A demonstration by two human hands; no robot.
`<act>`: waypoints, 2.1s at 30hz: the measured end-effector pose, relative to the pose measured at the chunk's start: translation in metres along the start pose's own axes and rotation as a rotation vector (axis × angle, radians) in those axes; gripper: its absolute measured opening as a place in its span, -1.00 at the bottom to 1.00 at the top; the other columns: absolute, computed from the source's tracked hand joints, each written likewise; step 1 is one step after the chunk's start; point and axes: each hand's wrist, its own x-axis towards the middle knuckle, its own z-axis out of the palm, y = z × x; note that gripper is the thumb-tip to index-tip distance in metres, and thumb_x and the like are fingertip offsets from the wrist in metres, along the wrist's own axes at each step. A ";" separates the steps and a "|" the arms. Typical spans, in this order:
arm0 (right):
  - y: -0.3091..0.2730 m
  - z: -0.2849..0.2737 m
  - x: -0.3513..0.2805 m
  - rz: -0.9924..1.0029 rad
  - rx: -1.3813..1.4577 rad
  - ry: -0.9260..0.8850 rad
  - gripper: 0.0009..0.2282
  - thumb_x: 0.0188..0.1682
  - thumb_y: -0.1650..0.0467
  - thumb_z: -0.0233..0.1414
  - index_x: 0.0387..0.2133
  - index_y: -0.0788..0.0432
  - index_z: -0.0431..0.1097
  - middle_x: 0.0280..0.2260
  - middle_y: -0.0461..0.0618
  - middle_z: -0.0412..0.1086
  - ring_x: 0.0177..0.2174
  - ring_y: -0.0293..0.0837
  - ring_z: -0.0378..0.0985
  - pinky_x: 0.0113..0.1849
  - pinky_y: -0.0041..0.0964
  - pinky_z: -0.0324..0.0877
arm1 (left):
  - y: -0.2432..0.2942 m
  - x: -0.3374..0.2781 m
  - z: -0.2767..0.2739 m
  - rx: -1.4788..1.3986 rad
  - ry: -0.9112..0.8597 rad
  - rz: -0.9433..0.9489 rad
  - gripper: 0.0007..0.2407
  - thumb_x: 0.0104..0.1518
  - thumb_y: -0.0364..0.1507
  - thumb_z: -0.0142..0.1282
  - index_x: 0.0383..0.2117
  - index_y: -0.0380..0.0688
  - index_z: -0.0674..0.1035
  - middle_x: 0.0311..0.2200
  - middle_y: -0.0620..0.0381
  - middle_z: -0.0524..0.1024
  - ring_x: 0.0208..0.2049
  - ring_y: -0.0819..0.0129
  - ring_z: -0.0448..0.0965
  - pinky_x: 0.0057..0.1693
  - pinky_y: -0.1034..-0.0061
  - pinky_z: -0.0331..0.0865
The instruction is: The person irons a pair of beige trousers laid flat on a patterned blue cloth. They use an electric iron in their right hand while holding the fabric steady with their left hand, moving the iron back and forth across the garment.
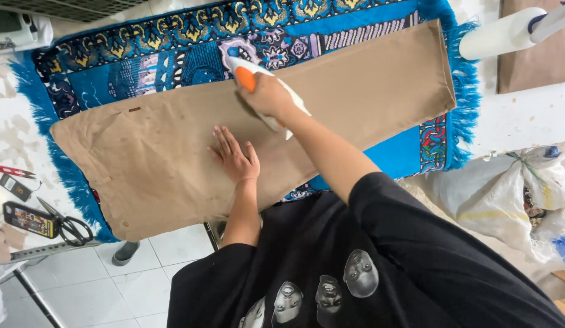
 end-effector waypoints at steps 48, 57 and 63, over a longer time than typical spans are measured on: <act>0.325 -0.186 -0.088 0.156 -0.033 0.348 -0.73 -0.15 0.47 -0.05 -0.23 0.34 0.50 -0.86 0.14 0.25 -0.82 0.09 0.44 -0.65 -0.06 0.31 | -0.057 -0.172 -0.078 0.077 -0.360 -0.321 -0.37 0.41 -0.02 -0.30 0.50 -0.06 -0.06 0.51 -0.12 -0.18 0.51 -0.05 -0.22 0.49 -0.11 -0.40; 0.184 -0.072 -0.080 -0.002 -0.532 -0.127 -0.61 -0.30 0.28 0.13 -0.17 0.13 0.60 -0.42 0.34 0.58 -0.24 0.33 0.64 -0.12 0.19 0.48 | -0.158 -0.204 -0.086 -0.032 -0.125 -0.589 -0.44 0.43 -0.07 -0.37 0.48 -0.06 0.02 0.50 -0.06 -0.12 0.51 -0.03 -0.21 0.49 -0.11 -0.42; 0.116 0.085 -0.066 -0.285 -0.865 -0.249 -0.56 -0.24 0.08 0.04 -0.16 -0.02 0.56 -0.26 0.17 0.59 -0.14 0.20 0.65 -0.08 0.09 0.52 | -0.196 -0.170 -0.128 -0.098 -0.038 -0.530 -0.45 0.43 -0.15 -0.36 0.45 -0.24 0.05 0.49 -0.22 -0.13 0.50 -0.14 -0.22 0.49 -0.09 -0.39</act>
